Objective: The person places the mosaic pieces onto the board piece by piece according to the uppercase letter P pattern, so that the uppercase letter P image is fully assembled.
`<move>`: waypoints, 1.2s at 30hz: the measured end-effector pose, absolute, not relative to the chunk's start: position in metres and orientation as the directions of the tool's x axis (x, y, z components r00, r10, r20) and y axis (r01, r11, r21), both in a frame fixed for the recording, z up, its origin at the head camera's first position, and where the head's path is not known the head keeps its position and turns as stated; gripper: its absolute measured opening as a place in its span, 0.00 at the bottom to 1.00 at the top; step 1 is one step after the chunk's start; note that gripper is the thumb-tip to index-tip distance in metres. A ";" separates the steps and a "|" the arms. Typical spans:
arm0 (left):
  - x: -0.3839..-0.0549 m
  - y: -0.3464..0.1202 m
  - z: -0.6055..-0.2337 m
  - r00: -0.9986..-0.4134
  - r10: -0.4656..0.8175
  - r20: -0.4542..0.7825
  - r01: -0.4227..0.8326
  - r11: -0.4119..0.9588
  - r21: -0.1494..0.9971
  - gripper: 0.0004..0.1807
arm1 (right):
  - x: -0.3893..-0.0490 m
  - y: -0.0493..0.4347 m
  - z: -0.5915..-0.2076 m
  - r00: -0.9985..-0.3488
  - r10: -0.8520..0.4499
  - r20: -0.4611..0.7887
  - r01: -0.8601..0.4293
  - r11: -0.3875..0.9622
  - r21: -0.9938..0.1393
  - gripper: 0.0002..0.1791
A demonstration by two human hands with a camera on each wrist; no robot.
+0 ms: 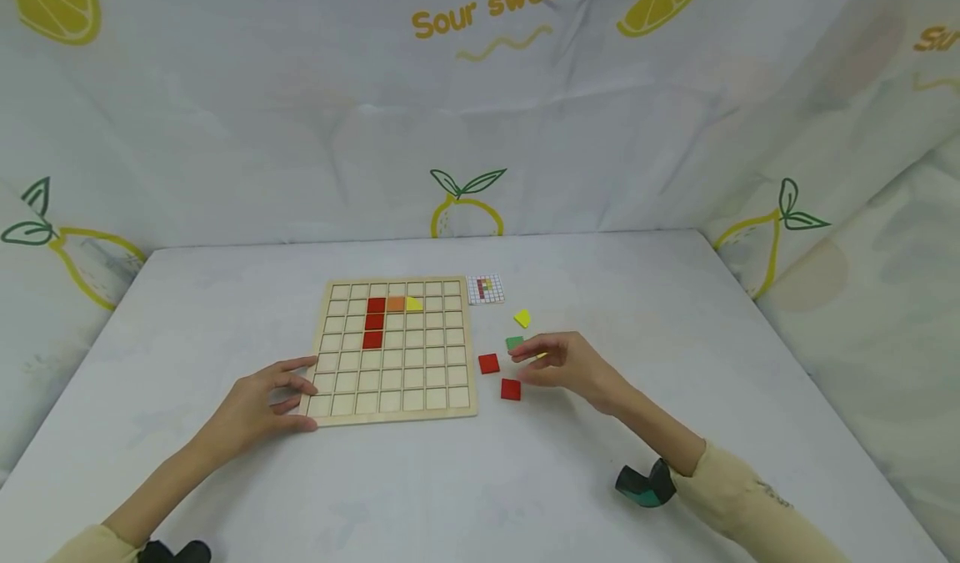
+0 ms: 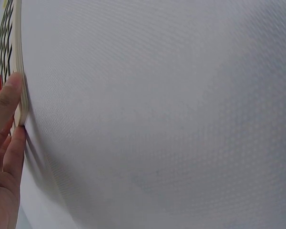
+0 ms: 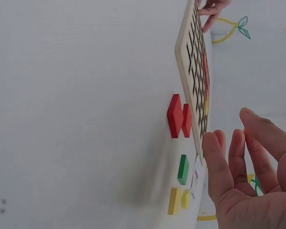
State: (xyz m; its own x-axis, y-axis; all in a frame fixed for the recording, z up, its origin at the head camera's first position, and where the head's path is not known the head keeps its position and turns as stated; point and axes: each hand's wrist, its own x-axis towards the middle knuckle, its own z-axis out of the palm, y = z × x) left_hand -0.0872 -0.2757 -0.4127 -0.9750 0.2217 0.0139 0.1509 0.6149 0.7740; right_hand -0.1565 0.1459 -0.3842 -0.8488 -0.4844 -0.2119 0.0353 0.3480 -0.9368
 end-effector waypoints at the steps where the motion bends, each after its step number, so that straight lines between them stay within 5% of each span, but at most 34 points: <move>1: -0.087 -0.276 -0.413 -0.975 0.222 0.018 0.155 0.618 0.771 0.20 | -0.155 0.148 -0.385 -0.852 -0.480 -0.209 0.029 0.355 -0.934 0.20; 13: -0.088 -0.277 -0.413 -0.973 0.229 0.015 0.157 0.619 0.769 0.20 | -0.135 0.152 -0.411 -0.923 -0.303 -0.237 0.118 0.362 -0.925 0.20; 36: -0.088 -0.277 -0.414 -0.976 0.218 0.014 0.150 0.624 0.767 0.20 | -0.139 0.130 -0.412 -0.967 -0.201 -0.158 -0.016 0.663 -0.748 0.18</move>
State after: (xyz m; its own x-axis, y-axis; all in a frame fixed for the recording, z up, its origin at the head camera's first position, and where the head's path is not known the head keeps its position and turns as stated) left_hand -0.0880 -0.2765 -0.4140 -0.9759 0.2177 0.0139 0.1501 0.6240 0.7669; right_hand -0.1386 0.1303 -0.4121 -0.9667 -0.2013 -0.1583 -0.0156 0.6631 -0.7483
